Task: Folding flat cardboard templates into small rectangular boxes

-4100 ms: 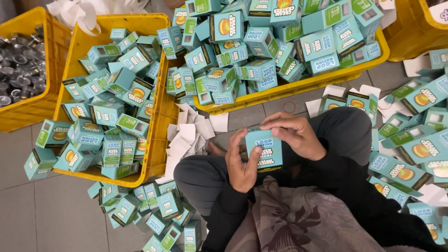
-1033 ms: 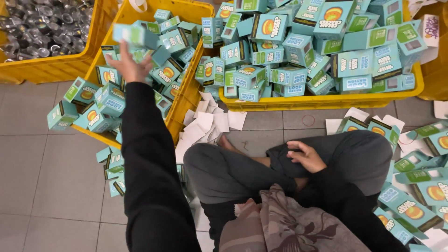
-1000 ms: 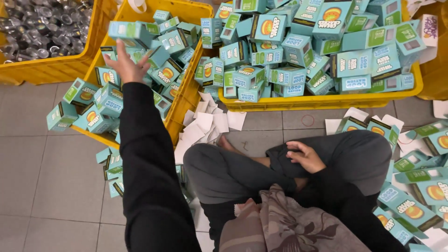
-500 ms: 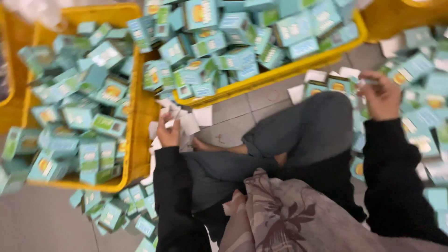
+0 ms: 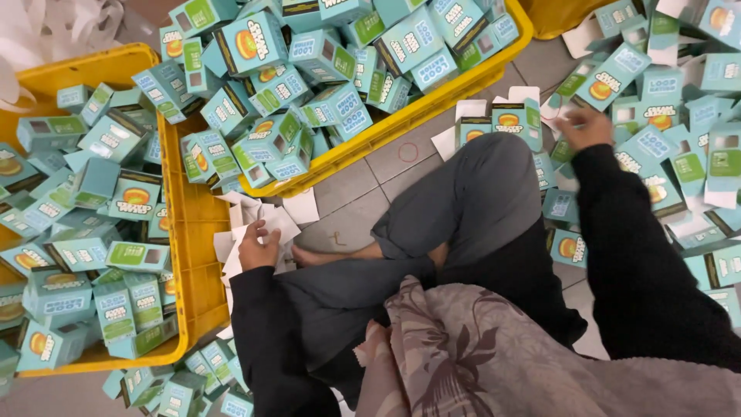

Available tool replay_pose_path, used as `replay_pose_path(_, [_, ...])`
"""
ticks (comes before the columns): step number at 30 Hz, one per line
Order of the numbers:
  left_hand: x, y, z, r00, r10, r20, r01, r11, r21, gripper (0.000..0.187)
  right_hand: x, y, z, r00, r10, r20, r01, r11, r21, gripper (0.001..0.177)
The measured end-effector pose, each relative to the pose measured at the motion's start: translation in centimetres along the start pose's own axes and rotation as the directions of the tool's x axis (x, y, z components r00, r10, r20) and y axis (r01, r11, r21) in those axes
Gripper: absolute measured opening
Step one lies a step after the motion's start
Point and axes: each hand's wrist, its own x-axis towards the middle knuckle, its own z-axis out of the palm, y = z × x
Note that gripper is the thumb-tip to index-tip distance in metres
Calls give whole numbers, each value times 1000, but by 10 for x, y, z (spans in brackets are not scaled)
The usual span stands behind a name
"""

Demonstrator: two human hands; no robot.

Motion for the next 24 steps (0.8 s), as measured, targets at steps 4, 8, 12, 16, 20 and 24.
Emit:
replay_pose_path(4, [9, -21, 18, 991, -130, 0, 129, 983, 133, 43, 13, -34, 57, 928, 303, 216, -260, 943, -206, 97])
replay_pose_path(8, [8, -24, 21, 984, -175, 16, 171, 973, 156, 44, 14, -61, 75, 832, 470, 294, -433, 882, -185, 96])
replay_pose_path(12, [7, -18, 19, 987, -163, 5, 160, 975, 157, 43, 12, -44, 85, 847, 500, 181, -506, 863, -15, 97])
replay_pose_path(16, [-2, 5, 7, 994, -92, -62, 96, 993, 72, 39, 44, 58, 113, 934, 343, -98, -336, 938, 83, 48])
replay_pose_path(20, [-20, 56, -2, 972, 3, -233, -63, 966, -252, 38, 46, -14, 4, 928, -34, -370, 144, 951, 274, 28])
replay_pose_path(24, [-63, 148, -2, 956, 68, -284, -237, 749, -618, 39, 15, -142, -83, 881, -52, -470, 390, 642, 660, 17])
